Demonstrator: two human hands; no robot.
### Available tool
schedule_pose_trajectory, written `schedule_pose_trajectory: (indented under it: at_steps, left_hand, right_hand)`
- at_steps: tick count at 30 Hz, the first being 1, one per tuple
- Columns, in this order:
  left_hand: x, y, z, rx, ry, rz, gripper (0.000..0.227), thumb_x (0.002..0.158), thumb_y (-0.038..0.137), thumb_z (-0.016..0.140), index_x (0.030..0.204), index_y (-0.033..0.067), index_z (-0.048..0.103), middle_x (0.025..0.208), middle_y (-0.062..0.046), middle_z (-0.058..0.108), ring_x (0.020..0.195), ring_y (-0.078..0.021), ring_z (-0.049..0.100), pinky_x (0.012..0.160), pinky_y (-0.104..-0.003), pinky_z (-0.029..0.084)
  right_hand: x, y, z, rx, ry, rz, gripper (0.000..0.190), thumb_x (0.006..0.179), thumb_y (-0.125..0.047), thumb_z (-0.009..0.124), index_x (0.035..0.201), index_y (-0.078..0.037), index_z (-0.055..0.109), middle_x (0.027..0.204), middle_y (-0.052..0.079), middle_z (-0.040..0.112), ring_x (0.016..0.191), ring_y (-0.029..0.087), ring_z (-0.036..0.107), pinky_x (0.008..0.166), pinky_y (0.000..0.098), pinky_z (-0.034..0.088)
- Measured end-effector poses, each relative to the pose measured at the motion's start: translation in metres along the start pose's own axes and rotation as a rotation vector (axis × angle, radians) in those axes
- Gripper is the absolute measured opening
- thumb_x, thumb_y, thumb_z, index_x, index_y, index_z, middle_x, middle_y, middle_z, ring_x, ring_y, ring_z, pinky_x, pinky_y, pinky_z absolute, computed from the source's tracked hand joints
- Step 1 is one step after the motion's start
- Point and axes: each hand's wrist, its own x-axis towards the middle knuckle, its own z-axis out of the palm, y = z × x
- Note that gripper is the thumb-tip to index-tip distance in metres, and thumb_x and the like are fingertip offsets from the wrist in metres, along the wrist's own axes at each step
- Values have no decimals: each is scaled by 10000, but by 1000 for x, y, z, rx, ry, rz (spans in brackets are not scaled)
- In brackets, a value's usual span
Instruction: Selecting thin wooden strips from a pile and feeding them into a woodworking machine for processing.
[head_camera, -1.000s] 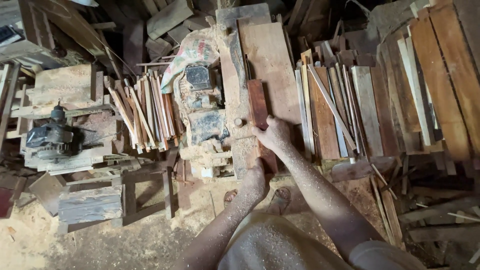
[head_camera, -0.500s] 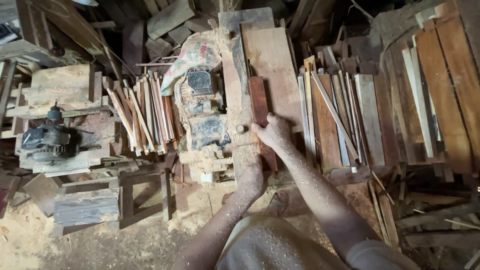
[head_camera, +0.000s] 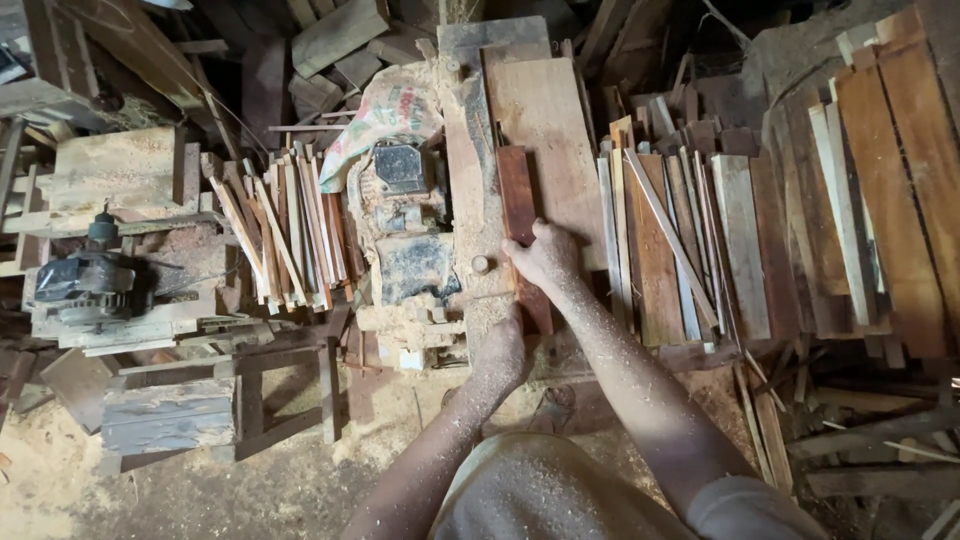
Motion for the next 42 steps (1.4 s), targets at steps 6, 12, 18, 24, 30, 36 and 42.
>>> schedule_pose_trajectory:
  at_steps: [6,12,18,24,30,36,42]
  left_hand:
    - [-17,31,-18,255,200,-25,774,830,474,788,1361,6,477,1028,-170,679,929,-366,742,753,-484,645]
    - [35,20,36,447,680,-10,119,916,156,516,978,58,545,770,-34,629,679,-247,727,576,-337,596]
    - [61,14,43,540,814,-14,87,853,112,502,903,64,555,723,-42,598,576,-219,687,500,-319,554]
    - [66,21,33,519,833,-37,76,872,99,489,877,67,557,707,-60,606,577,-243,691,512,-344,562]
    - [73,19,30,523,827,-11,91,873,96,499,872,58,581,694,-67,613,572,-243,693,512,-345,559]
    - [67,35,11,512,874,-9,122,876,79,494,869,33,607,663,-72,602,547,-250,683,495,-347,552]
    - [95,21,31,560,934,-69,86,846,106,495,811,89,572,648,-28,570,525,-209,661,477,-318,535]
  right_hand:
    - [15,4,8,5,-1,19,763,787,-654,669,1187,-5,683,1099,295,723,1120,454,682,947,552,541]
    - [37,12,23,-31,-10,48,768,761,-676,671,1190,-39,690,1072,251,741,1108,416,703,939,517,565]
    - [45,7,23,-31,-2,45,711,769,-648,668,1158,-53,695,1088,247,740,1108,419,700,938,516,562]
    - [52,-1,16,0,-18,75,679,778,-607,667,1179,-59,691,1109,253,734,1137,430,688,967,534,551]
    - [63,0,20,-20,-23,57,679,786,-626,657,1156,-58,693,1104,252,732,1130,432,688,955,532,554]
    - [65,-9,11,-16,-46,69,711,798,-606,650,1243,-53,671,1155,253,722,1166,416,677,989,521,546]
    - [72,-10,11,-27,-68,76,702,791,-610,634,1241,-73,675,1178,230,722,1189,397,668,1002,511,541]
